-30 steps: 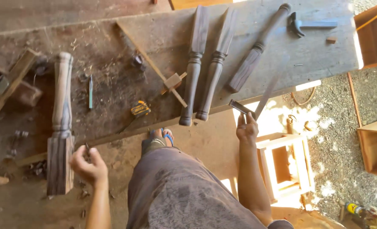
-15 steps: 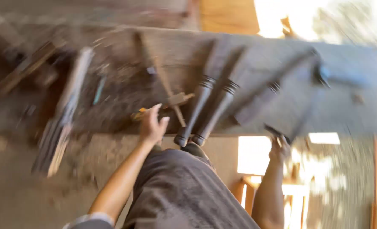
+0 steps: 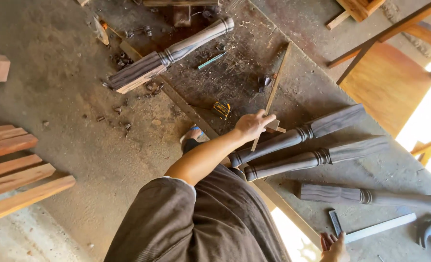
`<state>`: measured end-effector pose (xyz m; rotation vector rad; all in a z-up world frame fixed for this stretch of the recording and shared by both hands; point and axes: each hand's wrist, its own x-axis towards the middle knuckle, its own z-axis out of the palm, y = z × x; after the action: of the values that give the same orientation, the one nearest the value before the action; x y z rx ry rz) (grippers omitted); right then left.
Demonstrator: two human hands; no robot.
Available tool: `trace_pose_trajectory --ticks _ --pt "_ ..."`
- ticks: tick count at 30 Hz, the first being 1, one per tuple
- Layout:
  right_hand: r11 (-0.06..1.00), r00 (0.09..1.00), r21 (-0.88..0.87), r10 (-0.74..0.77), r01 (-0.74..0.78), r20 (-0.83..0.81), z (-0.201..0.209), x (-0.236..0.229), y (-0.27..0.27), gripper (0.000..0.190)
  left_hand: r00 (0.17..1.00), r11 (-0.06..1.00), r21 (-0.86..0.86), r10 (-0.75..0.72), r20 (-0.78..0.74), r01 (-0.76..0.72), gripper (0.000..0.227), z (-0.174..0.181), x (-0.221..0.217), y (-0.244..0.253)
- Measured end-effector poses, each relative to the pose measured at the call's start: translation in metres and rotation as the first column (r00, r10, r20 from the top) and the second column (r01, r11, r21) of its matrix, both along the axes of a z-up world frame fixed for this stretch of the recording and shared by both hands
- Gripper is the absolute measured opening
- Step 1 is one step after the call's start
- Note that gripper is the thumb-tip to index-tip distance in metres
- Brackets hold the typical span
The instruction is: Measuring and marking wooden table legs using a square and tape measure in a workshop.
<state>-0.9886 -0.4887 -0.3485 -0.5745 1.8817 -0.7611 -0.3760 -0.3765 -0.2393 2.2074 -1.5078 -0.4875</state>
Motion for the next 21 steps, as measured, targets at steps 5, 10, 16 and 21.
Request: trace_pose_trajectory --ticks 5,10,16,21 --pt "0.975 0.990 -0.223 -0.023 -0.008 -0.136 0.033 0.054 0.033 0.042 0.983 0.965 -0.216 -0.119 0.142 0.149 0.035 0.029 0.047 0.022" --pt "0.896 0.980 -0.442 -0.121 0.040 -0.156 0.093 0.204 0.104 0.027 0.995 0.663 -0.746 0.031 0.095 0.051 0.006 0.132 0.195 0.103" --pt "0.556 0.880 -0.697 0.150 -0.452 -0.451 0.115 0.406 0.163 0.033 0.749 0.682 -0.514 0.653 0.108 -0.520 0.038 0.088 0.419 0.236" --pt "0.190 0.253 -0.173 0.590 -0.966 -0.767 0.199 0.621 0.192 0.079 0.688 0.680 0.106 0.710 0.152 -0.726 0.050 0.056 0.527 0.283"
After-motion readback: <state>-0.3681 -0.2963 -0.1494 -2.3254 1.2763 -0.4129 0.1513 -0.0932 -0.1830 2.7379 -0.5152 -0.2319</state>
